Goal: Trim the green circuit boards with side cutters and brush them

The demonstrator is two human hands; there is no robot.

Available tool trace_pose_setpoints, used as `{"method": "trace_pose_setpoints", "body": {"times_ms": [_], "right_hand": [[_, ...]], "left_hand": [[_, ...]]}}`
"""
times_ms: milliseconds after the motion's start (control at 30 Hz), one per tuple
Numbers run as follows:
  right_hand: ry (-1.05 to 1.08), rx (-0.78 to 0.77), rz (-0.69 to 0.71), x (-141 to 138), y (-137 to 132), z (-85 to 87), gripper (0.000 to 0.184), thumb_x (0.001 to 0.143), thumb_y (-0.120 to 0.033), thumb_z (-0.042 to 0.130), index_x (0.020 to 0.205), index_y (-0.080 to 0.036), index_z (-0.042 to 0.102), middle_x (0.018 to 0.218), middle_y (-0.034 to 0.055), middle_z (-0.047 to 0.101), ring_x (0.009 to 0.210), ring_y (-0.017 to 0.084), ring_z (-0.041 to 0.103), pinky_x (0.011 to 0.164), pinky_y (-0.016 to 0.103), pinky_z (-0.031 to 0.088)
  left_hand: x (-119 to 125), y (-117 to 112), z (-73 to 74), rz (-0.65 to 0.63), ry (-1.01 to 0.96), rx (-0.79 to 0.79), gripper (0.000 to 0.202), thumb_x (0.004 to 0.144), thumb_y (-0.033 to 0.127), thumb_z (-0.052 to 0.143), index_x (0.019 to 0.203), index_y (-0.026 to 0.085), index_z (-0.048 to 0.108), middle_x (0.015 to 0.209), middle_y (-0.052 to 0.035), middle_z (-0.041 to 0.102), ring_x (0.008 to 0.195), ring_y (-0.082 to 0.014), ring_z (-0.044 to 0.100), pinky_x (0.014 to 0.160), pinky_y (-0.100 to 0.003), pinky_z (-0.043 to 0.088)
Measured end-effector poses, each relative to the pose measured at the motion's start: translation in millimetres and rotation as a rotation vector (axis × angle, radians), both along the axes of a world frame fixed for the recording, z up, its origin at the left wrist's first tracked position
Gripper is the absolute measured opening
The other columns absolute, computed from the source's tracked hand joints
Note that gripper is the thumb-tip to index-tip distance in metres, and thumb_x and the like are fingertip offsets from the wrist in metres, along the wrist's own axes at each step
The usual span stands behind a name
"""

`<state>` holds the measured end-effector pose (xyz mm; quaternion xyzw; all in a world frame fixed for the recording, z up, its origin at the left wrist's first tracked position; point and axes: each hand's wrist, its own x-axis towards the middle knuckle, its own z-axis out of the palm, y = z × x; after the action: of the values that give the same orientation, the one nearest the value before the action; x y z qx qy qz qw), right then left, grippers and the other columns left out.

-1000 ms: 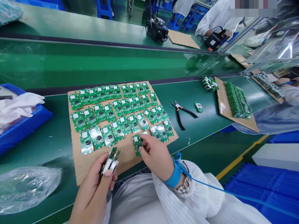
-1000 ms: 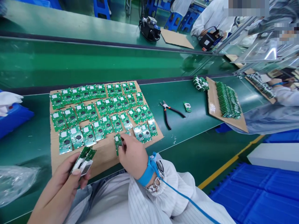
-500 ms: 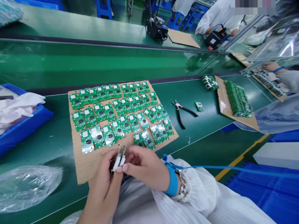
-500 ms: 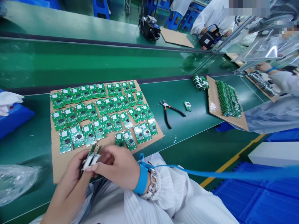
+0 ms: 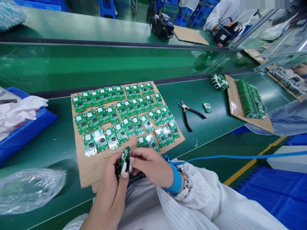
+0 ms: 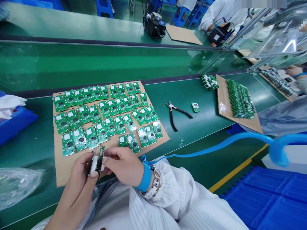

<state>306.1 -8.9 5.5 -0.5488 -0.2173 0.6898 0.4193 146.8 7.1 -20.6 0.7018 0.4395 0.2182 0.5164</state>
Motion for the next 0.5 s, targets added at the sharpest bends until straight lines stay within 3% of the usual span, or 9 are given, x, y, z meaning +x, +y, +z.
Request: {"method": "trace_pose_setpoints", "body": {"times_ms": [133, 367, 500], "right_hand": [[-0.031, 0.064, -0.008, 2, 3, 0.3, 0.03, 0.064, -0.042, 0.072, 0.072, -0.015, 0.059, 0.068, -0.0031, 0.056, 0.061, 0.007, 0.051, 0.058, 0.019, 0.044], [-0.304, 0.121, 0.065, 12, 0, -7.4, 0.012, 0.071, -0.028, 0.052, 0.064, -0.018, 0.049, 0.059, -0.0046, 0.044, 0.053, 0.008, 0.046, 0.05, 0.022, 0.043], [-0.569, 0.143, 0.045, 15, -3, -10.6, 0.004, 0.072, -0.022, 0.052, 0.074, -0.019, 0.054, 0.062, -0.0036, 0.05, 0.057, 0.01, 0.049, 0.054, 0.024, 0.041]], "left_hand": [[2, -2, 1.5, 0.024, -0.011, -0.058, 0.035, 0.093, 0.039, 0.044, 0.126, 0.029, 0.038, 0.126, -0.0067, 0.052, 0.114, -0.0218, 0.053, 0.09, -0.037, 0.048], [15, -13, 28.0, 0.212, -0.003, -0.16, 0.04, 0.092, 0.055, 0.038, 0.121, 0.027, 0.042, 0.12, -0.0068, 0.058, 0.108, -0.0227, 0.058, 0.093, -0.04, 0.045], [3, -9, 14.1, 0.193, -0.006, -0.265, 0.046, 0.089, 0.056, 0.044, 0.125, 0.028, 0.04, 0.125, -0.0087, 0.059, 0.115, -0.0265, 0.056, 0.1, -0.047, 0.04]]}}
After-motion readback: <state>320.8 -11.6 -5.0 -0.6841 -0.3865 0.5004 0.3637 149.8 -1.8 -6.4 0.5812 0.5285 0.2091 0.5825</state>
